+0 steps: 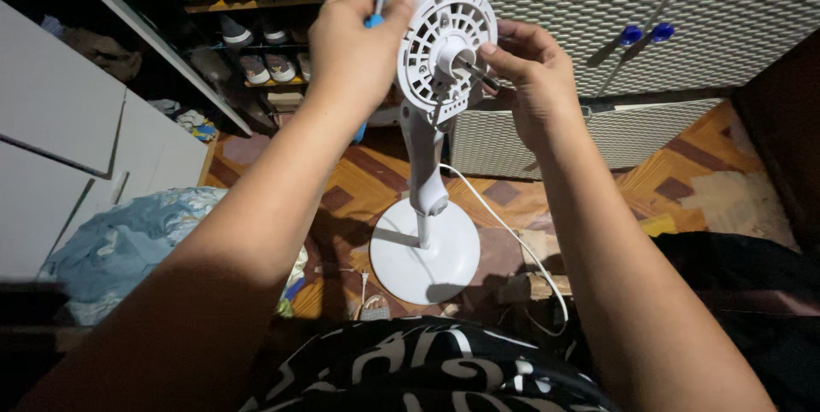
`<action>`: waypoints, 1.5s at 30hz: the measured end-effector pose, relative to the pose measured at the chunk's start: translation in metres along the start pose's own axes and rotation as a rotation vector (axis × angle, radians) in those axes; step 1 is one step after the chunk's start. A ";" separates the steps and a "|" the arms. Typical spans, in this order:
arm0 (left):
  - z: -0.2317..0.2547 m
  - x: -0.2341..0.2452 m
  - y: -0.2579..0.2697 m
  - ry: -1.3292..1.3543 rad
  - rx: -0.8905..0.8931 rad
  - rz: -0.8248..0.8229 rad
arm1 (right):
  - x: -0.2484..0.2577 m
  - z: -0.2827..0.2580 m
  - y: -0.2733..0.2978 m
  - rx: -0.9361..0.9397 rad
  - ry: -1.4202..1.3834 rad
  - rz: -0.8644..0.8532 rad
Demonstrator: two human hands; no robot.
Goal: The person uses a pair of scissors to manipulate and adjust components inside the rear grille of a white pedestal fan. They repeatedly insert the scissors into the fan housing to pry or reposition internal parts while holding the fan steady with their other hand.
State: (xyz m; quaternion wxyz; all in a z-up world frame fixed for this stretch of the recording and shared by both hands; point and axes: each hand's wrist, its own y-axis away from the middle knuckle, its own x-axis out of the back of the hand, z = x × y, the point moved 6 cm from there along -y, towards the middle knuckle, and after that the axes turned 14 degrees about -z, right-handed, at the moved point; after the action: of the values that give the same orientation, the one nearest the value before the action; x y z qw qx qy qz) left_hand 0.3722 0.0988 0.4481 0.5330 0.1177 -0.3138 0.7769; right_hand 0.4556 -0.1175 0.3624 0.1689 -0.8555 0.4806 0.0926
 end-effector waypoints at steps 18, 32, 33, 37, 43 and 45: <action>0.091 -0.068 0.094 0.611 -0.024 -0.166 | -0.084 -0.091 0.131 -0.084 0.161 -0.397; 0.024 0.008 0.008 -0.353 -0.403 0.165 | -0.052 -0.108 0.127 -0.358 0.351 -0.220; 0.023 0.006 -0.001 -0.353 -0.440 0.145 | -0.055 -0.108 0.124 -0.338 0.337 -0.219; 0.024 -0.008 -0.031 -0.366 -0.458 -0.013 | -0.058 -0.108 0.117 -0.328 0.441 -0.161; 0.026 -0.016 -0.035 -0.343 -0.504 -0.100 | -0.067 -0.101 0.110 -0.307 0.402 -0.105; 0.028 -0.014 -0.035 -0.352 -0.570 -0.078 | -0.064 -0.103 0.105 -0.348 0.420 0.023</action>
State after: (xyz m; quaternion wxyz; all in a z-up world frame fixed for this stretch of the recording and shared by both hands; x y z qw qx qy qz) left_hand 0.4049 0.0790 0.4753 0.5115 0.1083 -0.6011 0.6044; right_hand 0.3325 -0.1562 0.4571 -0.0852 -0.8666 0.4916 -0.0036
